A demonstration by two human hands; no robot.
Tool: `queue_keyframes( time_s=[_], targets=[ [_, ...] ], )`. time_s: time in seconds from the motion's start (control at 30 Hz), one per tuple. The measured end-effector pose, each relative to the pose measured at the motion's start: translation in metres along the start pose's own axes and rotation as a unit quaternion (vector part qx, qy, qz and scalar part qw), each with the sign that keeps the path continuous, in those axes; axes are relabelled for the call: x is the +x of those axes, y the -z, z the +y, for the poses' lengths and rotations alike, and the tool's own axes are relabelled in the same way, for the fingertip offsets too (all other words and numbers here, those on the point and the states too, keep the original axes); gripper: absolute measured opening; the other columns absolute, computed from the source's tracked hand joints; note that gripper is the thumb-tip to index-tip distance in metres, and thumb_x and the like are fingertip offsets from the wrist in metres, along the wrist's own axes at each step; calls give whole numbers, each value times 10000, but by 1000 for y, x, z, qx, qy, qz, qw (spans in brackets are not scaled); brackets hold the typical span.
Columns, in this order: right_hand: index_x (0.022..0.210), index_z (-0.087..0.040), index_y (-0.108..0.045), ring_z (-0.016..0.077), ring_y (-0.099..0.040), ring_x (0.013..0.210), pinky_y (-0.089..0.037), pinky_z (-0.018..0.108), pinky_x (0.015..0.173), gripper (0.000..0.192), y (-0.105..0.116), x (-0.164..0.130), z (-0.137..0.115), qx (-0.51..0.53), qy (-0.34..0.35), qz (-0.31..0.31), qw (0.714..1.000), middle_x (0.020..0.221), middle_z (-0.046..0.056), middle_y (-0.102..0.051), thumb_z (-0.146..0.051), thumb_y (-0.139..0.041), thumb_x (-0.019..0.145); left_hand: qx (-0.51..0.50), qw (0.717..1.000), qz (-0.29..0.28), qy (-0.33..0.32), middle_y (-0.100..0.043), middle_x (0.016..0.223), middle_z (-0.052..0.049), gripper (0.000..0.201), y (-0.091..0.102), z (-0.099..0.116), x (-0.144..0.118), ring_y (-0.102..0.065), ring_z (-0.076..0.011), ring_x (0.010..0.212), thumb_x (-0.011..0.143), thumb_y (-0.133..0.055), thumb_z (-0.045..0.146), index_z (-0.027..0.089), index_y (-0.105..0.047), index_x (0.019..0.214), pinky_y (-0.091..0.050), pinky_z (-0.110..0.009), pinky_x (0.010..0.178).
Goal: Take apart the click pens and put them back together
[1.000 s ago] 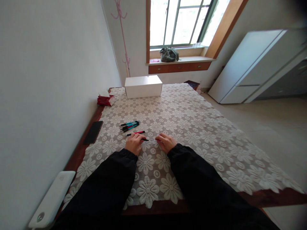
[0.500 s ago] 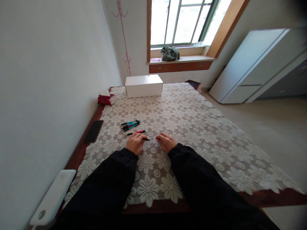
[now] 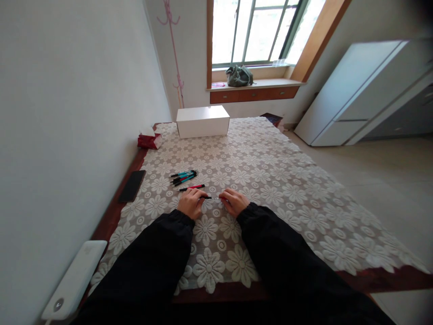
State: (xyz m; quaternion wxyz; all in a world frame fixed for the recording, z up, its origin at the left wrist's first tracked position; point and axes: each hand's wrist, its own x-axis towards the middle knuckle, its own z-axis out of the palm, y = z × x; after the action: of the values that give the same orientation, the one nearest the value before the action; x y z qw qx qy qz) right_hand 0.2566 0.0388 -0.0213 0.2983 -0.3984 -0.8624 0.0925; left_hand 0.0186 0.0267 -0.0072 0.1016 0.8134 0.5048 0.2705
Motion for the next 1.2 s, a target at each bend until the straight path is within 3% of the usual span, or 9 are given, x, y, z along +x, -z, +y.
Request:
queue_keyframes(
  time_s=[0.33,0.83,1.2],
  targets=[
    [957,-220,-639,181,-614,818,-488,280,743,146,0,0,1,-20,-20,9,1000,909,55,-629,-169,-512,907,1,1000,2,19,-703,1021,-48,183,1,2,0,-607,-247,1030,880,-579,158,238,-706,985,-473,-411,925],
    [975,-222,-637,183,-614,850,-504,288,763,167,-2,0,1,2,4,1,1000,917,61,-625,-175,-482,936,-41,999,-13,-4,-688,1046,-50,230,-1,1,0,-641,-214,1027,890,-533,125,235,-699,1005,-508,-354,912],
    [980,-220,-635,188,-608,866,-497,287,762,156,-3,-1,2,-7,0,-7,1000,928,61,-623,-174,-494,929,-26,999,-16,-12,-697,1058,-52,210,-1,2,-1,-639,-229,1038,892,-556,138,236,-693,1017,-504,-390,929]
  ],
)
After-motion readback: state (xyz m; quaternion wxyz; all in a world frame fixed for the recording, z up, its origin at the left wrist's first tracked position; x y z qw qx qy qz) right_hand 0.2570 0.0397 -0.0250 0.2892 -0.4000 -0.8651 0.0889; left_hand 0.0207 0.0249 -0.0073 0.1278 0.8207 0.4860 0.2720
